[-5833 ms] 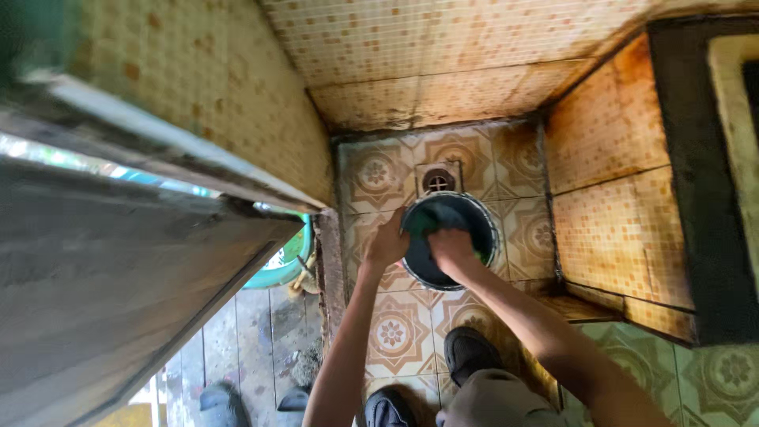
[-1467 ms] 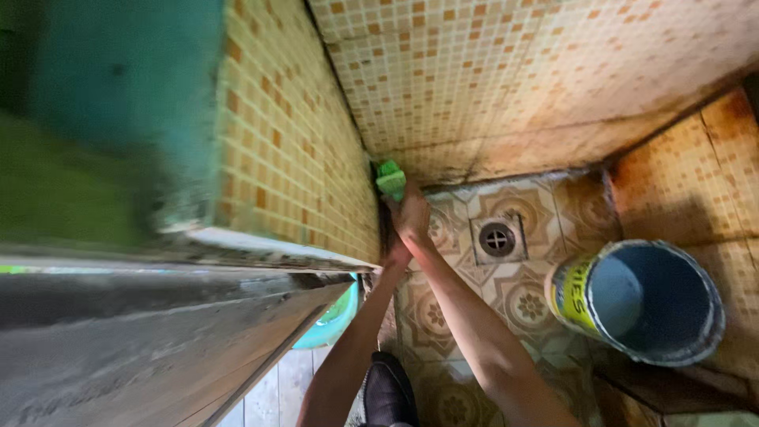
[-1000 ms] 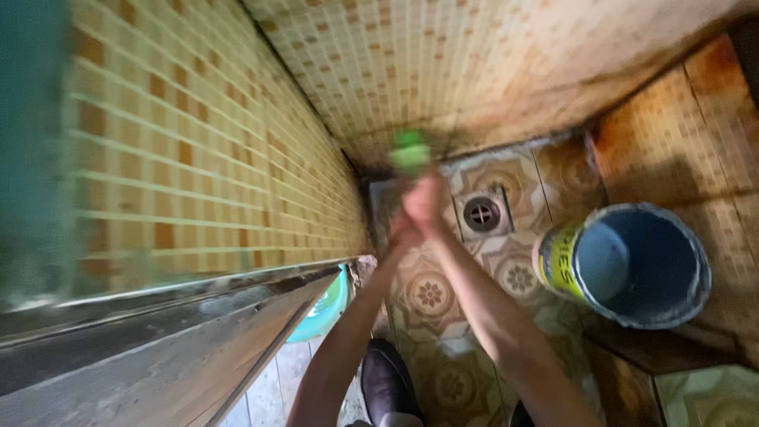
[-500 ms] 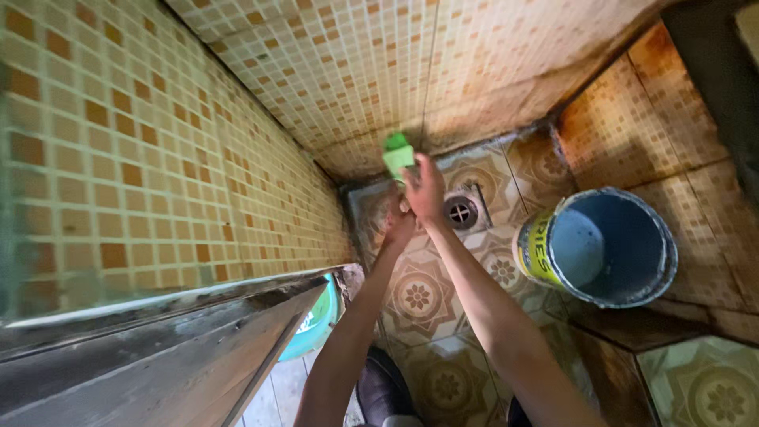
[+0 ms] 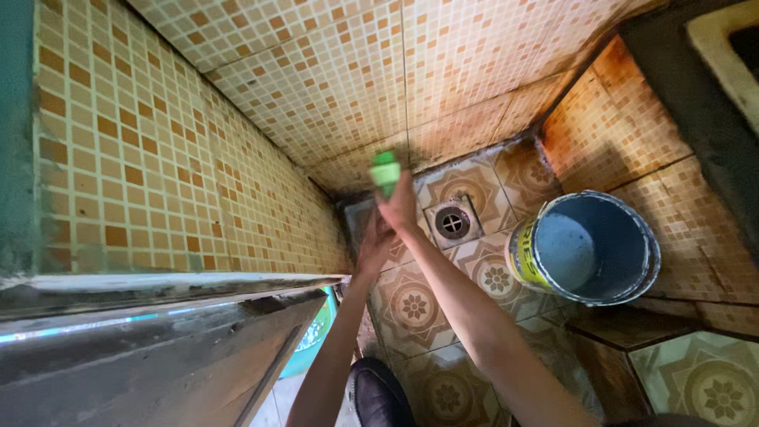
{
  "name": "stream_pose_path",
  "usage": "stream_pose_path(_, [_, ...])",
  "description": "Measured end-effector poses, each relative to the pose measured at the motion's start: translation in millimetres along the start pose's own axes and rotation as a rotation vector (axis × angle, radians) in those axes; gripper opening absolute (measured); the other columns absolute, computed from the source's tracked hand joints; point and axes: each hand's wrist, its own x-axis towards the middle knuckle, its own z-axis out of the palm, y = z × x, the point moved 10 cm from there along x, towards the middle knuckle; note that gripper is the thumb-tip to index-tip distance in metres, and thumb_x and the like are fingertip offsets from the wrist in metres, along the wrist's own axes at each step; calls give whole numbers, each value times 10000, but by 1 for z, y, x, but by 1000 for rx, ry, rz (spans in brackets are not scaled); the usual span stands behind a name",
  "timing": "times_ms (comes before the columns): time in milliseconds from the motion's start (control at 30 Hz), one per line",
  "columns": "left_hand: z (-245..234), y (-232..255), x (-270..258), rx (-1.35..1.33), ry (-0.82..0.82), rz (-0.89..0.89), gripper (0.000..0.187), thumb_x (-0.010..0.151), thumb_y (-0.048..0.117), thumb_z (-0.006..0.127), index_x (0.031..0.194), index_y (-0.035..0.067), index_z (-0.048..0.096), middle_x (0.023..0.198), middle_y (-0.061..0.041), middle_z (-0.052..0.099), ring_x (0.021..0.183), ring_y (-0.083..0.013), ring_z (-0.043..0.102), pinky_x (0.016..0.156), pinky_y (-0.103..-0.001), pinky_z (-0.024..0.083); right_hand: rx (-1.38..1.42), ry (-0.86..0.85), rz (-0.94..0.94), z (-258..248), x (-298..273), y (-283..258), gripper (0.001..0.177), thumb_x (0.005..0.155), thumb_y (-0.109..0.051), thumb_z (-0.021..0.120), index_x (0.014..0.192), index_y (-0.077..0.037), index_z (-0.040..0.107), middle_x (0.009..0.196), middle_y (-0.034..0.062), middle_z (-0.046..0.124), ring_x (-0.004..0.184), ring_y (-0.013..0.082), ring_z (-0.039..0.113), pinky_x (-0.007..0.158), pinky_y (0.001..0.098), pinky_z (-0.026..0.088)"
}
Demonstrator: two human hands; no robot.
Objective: The person cleans the tiled floor and walls of a bathroom by scrubbing the surfaces with a green brush and rinsing them with water from a bucket.
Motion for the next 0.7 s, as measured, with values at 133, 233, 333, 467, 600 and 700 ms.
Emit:
stream_pose_path(133, [13, 24, -45, 78, -80, -175, 870, 926, 77, 586, 1640, 221, 110, 1552, -68, 443, 1156, -219, 618, 913, -375, 548, 151, 181, -72, -54, 11, 14, 743, 883, -232, 786, 1433, 7, 346, 1271, 196, 642, 1160, 341, 666, 996, 436, 525])
stream_pose_path(233, [2, 25, -62, 100, 26, -405, 792, 953, 122, 555, 1616, 261, 145, 1521, -16, 433, 1193, -192, 601, 889, -372, 551, 179, 280, -23, -79, 8, 33, 786, 874, -230, 799, 1448, 6, 315, 1285, 203, 632, 1193, 322, 651, 1016, 428, 516])
stream_pose_path(333, [-2, 38, -87, 97, 85, -438, 768, 954, 133, 558, 1605, 249, 167, 1511, -29, 442, 1198, -205, 599, 898, -377, 546, 213, 266, -40, -88, 3, 40, 816, 859, -192, 803, 1471, -10, 295, 1327, 204, 584, 1226, 321, 618, 1019, 436, 511])
stream_pose_path(467, [12, 48, -81, 144, 105, -430, 736, 956, 149, 563, 1589, 234, 197, 1499, -46, 453, 1203, -221, 595, 908, -385, 539, 288, 171, -84, -100, -12, 45, 815, 882, -137, 758, 1516, -18, 260, 1389, 201, 532, 1284, 313, 578, 1060, 438, 502])
stream_pose_path(600, [15, 55, -78, 180, 103, -416, 705, 958, 164, 567, 1573, 218, 227, 1486, -63, 465, 1209, -238, 592, 919, -392, 532, 425, 78, -57, -95, -12, 44, 821, 868, -142, 754, 1504, -27, 248, 1376, 189, 542, 1278, 297, 594, 1091, 423, 497])
stream_pose_path(700, [8, 59, -90, 192, 100, -416, 683, 959, 176, 570, 1561, 206, 249, 1477, -76, 473, 1214, -250, 589, 928, -397, 526, 314, 89, -72, -90, -10, 42, 825, 911, -185, 764, 1512, -28, 222, 1383, 197, 541, 1291, 290, 573, 1097, 423, 473])
